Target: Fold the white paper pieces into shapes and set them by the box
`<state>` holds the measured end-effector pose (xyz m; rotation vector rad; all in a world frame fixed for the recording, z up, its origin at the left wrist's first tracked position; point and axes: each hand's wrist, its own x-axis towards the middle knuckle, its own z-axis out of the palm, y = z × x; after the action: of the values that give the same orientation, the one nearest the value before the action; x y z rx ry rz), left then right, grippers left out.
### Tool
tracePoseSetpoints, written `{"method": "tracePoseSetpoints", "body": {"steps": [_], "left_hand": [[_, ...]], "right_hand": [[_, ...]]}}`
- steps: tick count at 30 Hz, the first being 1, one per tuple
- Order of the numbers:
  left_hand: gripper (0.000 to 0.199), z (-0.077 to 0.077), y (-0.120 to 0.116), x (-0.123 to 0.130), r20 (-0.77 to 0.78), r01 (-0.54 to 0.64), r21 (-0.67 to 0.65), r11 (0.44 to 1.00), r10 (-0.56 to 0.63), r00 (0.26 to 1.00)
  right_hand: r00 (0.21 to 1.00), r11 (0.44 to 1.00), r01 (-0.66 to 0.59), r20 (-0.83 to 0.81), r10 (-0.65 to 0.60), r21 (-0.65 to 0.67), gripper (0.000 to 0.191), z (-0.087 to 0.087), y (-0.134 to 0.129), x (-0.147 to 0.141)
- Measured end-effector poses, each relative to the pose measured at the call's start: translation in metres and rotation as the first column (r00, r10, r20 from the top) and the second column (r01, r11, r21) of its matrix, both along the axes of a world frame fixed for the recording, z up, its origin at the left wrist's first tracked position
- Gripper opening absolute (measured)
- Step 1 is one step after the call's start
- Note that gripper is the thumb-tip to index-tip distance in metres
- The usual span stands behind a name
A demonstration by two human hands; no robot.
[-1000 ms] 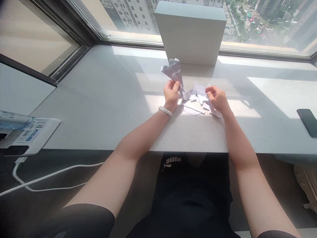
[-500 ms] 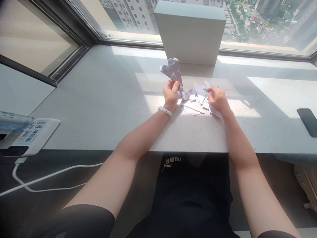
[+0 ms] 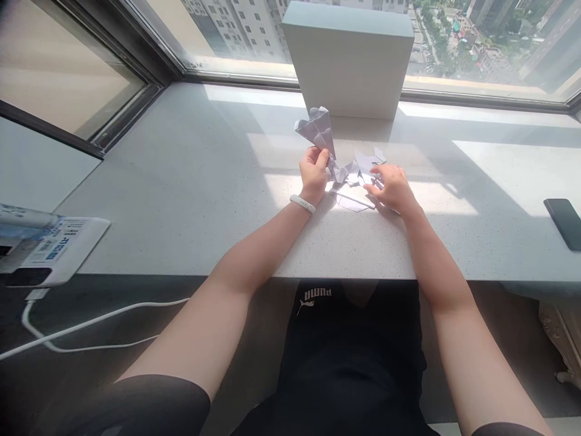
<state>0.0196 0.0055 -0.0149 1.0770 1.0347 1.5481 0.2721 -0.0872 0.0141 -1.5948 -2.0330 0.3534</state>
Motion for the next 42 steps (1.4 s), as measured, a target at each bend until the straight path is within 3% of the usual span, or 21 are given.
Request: {"method": "tracePoseSetpoints", "body": {"steps": [3, 6, 12, 18, 24, 31, 35, 39, 42], "left_hand": [[0.033, 0.000, 0.000, -0.001, 0.001, 0.005, 0.002, 1.000, -0.005, 1.000], [0.034, 0.002, -0.001, -0.001, 0.010, 0.012, 0.000, 1.000, -0.012, 1.000], [0.031, 0.010, -0.006, 0.000, 0.017, 0.010, -0.031, 0.999, -0.010, 1.000], [0.033, 0.015, -0.009, 0.001, 0.050, 0.022, -0.051, 0.998, -0.020, 0.999], [0.033, 0.019, -0.011, -0.001, 0.051, 0.038, -0.065, 0.997, -0.035, 0.998], [0.037, 0.013, -0.008, 0.000, 0.023, 0.016, -0.034, 0.999, -0.015, 1.000], [0.041, 0.013, -0.007, -0.001, 0.024, -0.010, -0.023, 1.000, 0.011, 1.000], [0.038, 0.014, -0.002, -0.004, 0.048, -0.070, -0.006, 0.998, 0.070, 0.996], [0.036, 0.010, 0.004, -0.007, 0.037, -0.119, 0.010, 0.993, 0.118, 0.992]], "right_hand": [[0.999, 0.999, -0.026, 0.021, 0.027, -0.024, 0.048, -0.009, 0.003, -0.005], [1.000, 1.000, -0.005, -0.029, 0.004, -0.022, 0.043, -0.012, 0.006, -0.004], [0.963, 0.981, 0.190, -0.186, -0.196, -0.049, 0.030, 0.003, 0.006, 0.005], [0.918, 0.947, 0.318, -0.233, -0.321, -0.049, 0.043, 0.015, 0.005, 0.008], [0.905, 0.947, 0.317, -0.279, -0.320, -0.058, 0.039, 0.017, 0.004, 0.008], [0.896, 0.935, 0.352, -0.272, -0.351, -0.046, 0.038, 0.017, 0.004, 0.008], [0.898, 0.944, 0.311, -0.291, -0.330, -0.112, 0.038, 0.020, 0.002, 0.009], [0.928, 0.965, 0.234, -0.270, -0.258, -0.121, 0.038, 0.026, 0.002, 0.021], [0.922, 0.954, 0.295, -0.247, -0.298, -0.050, 0.042, 0.030, 0.000, 0.041]]}}
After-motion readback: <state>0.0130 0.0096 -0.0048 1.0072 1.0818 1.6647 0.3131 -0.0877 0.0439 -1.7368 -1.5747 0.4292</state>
